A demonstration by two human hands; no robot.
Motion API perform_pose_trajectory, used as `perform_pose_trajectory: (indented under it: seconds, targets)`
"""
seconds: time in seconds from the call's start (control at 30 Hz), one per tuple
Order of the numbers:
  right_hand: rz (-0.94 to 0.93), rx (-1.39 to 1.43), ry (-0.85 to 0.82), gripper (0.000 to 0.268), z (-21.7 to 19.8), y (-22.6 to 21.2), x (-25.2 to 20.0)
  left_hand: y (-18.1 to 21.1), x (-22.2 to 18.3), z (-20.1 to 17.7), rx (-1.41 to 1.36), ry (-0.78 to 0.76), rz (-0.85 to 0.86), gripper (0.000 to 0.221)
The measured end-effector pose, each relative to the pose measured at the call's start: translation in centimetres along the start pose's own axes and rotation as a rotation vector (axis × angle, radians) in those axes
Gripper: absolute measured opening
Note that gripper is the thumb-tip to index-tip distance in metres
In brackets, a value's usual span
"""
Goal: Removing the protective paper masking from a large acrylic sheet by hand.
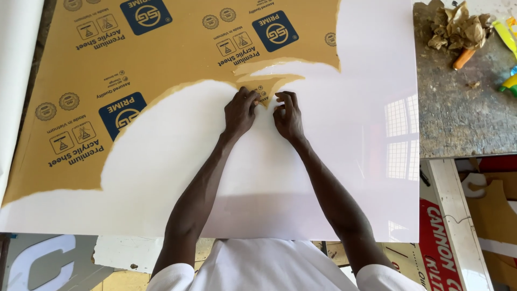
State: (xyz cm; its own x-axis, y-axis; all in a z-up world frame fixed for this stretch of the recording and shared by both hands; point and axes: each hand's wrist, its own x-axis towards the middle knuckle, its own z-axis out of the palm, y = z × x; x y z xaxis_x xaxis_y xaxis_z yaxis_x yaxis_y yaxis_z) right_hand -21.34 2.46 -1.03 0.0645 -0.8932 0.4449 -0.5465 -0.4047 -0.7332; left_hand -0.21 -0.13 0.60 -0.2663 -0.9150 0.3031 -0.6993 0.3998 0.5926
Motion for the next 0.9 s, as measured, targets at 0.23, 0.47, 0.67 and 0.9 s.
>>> perform_pose_trajectory:
  seconds: [0.23, 0.47, 0.67, 0.9]
  targets:
    - [-0.059, -0.060, -0.063, 0.034, -0.2, 0.7, 0.7, 0.3, 0.3, -0.1, -0.138, 0.020, -0.087, 0.007]
    - [-0.254, -0.456, -0.285, 0.009, -0.6, 2.4, 2.7, -0.1, 1.1, 0.4, -0.324, 0.103, -0.260, 0.006]
    - [-0.410, -0.713, -0.386, 0.013, 0.4, 3.1, 4.2, 0.0, 0.6, 0.7, -0.320, 0.112, -0.256, 0.004]
    - [-0.260, -0.607, -0.423, 0.013, -0.1, 2.6, 4.2, 0.6, 0.1, 0.5, -0.317, 0.117, -0.256, 0.003]
